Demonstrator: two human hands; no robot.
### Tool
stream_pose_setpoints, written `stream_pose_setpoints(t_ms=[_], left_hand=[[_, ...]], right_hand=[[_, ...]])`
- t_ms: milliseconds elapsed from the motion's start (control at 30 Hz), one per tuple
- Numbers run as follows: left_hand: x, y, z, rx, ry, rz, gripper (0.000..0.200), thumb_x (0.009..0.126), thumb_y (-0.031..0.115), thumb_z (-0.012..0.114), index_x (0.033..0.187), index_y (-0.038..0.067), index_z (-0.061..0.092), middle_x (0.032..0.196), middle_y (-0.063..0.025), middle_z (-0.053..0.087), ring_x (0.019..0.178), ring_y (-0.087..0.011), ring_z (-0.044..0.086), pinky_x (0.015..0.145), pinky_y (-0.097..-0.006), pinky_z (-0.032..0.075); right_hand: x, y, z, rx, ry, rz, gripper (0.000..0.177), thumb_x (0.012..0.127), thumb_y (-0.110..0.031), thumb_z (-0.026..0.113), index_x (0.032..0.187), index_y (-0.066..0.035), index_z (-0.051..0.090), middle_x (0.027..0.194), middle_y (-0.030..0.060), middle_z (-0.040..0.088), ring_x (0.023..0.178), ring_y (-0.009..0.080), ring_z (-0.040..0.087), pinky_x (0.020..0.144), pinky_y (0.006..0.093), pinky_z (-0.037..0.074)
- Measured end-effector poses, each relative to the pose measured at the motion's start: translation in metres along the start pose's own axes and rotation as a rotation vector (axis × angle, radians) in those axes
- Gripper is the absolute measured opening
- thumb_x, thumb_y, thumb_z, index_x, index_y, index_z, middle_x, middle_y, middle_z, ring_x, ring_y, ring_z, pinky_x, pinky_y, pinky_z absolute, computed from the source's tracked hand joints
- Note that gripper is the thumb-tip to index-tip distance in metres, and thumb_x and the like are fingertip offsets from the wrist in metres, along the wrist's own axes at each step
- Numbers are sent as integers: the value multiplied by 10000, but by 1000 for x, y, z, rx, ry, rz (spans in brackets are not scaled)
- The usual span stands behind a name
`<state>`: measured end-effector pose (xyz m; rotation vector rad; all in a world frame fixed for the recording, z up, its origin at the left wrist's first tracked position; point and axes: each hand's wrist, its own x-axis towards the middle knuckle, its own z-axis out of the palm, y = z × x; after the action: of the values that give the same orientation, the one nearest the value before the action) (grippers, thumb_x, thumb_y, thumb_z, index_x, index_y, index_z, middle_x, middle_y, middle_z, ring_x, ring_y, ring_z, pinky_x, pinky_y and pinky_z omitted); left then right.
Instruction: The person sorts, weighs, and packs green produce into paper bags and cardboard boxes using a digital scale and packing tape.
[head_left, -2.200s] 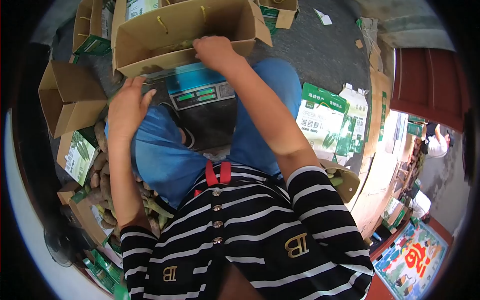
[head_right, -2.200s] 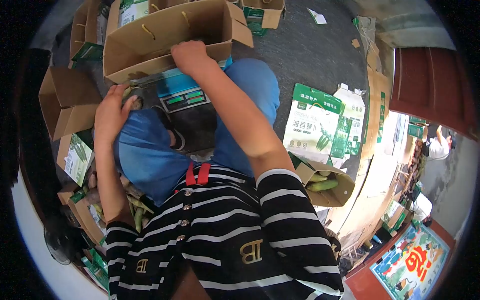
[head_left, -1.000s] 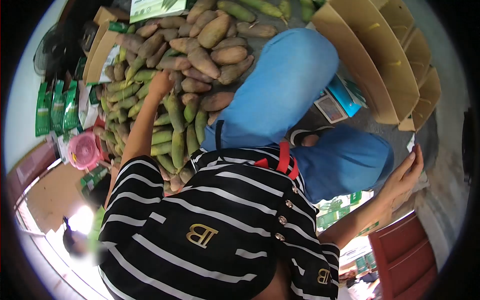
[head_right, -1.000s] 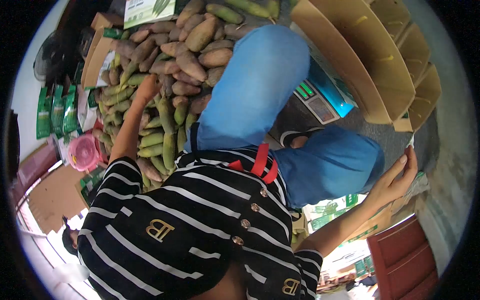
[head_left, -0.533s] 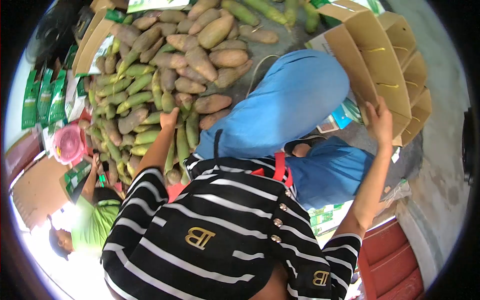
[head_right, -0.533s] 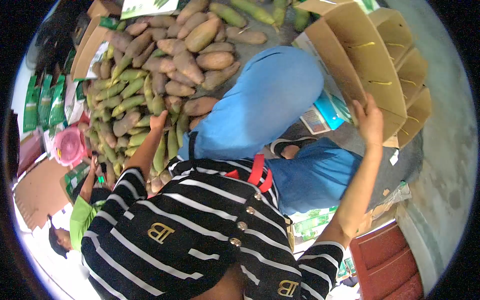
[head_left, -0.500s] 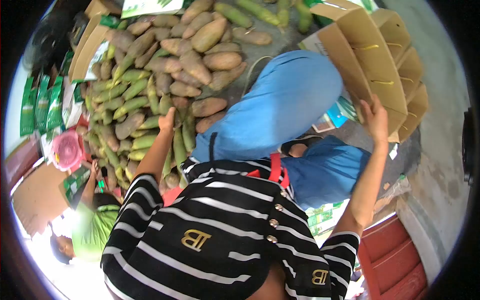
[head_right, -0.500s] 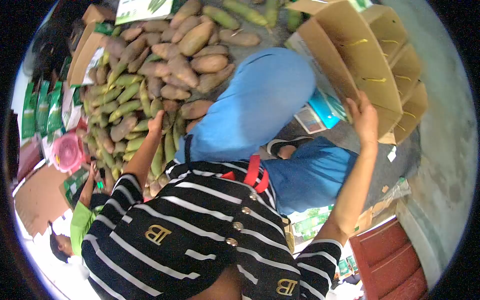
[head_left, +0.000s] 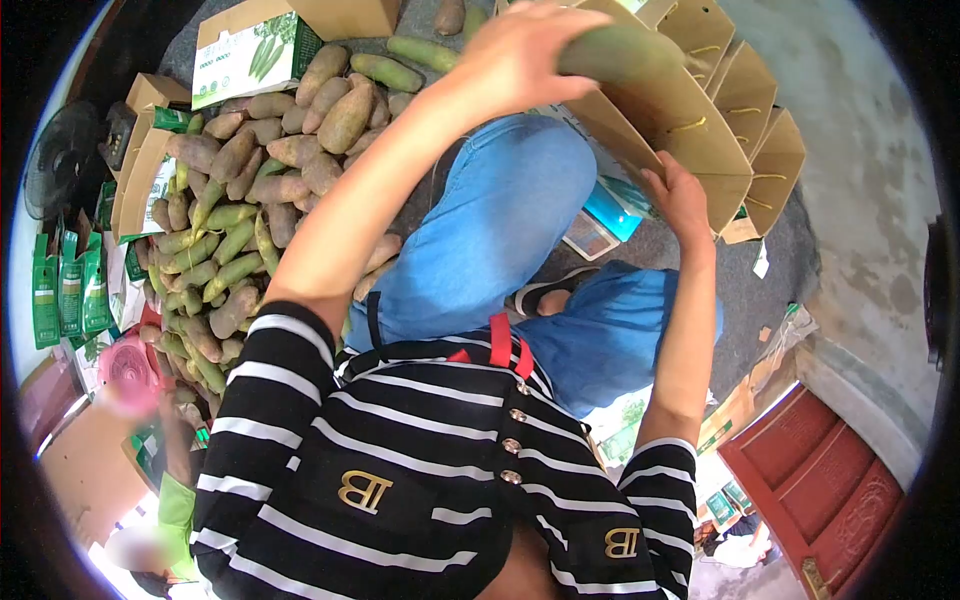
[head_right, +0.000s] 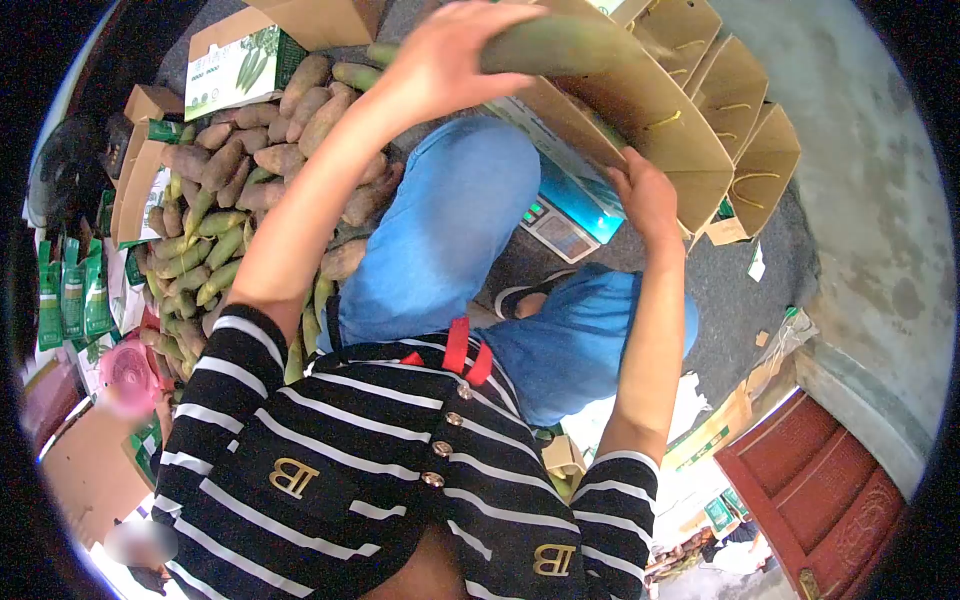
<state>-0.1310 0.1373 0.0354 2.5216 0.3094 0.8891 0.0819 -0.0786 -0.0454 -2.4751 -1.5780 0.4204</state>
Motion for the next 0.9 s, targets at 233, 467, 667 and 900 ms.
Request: stream_pose_setpoints(t_ms=[233, 467, 667, 900], left_hand=[[-13, -15, -6, -126, -88, -111, 484, 770, 233, 646, 1149, -31, 501, 1051, -234, 555, 991, -367, 530, 856, -394, 427], [-347, -129, -64, 305, -652, -779, 518, 766, 323, 669, 1167, 33, 514, 1066, -227, 578, 995, -393, 547, 854, -429, 438], [-540, -52, -77, 395, -1056, -1533, 546, 669, 360, 721, 982, -67, 588, 1006, -241, 616, 921, -362, 611, 763, -407, 500], [-699, 18, -70, 242, -1014, -2019, 580, 622, 386, 760, 1005, -24, 611, 993, -181, 640, 877, -335, 632, 733, -390, 517]], right_hand=[[4, 15, 10, 53, -29, -21, 349, 851, -292, 585, 1136, -92, 564, 1002, 179, 626, 932, 360, 595, 777, 420, 471], [1, -3, -4, 70, -38, -62, 311, 885, -265, 537, 1109, -49, 544, 942, 214, 619, 895, 380, 591, 742, 404, 462], [13, 4, -9, 70, -175, -35, 352, 902, -240, 533, 1156, 4, 530, 1047, 217, 606, 968, 311, 593, 830, 341, 438], [7, 4, -5, 33, -81, -55, 350, 896, -271, 543, 1121, -3, 548, 997, 244, 605, 931, 391, 586, 776, 394, 462]])
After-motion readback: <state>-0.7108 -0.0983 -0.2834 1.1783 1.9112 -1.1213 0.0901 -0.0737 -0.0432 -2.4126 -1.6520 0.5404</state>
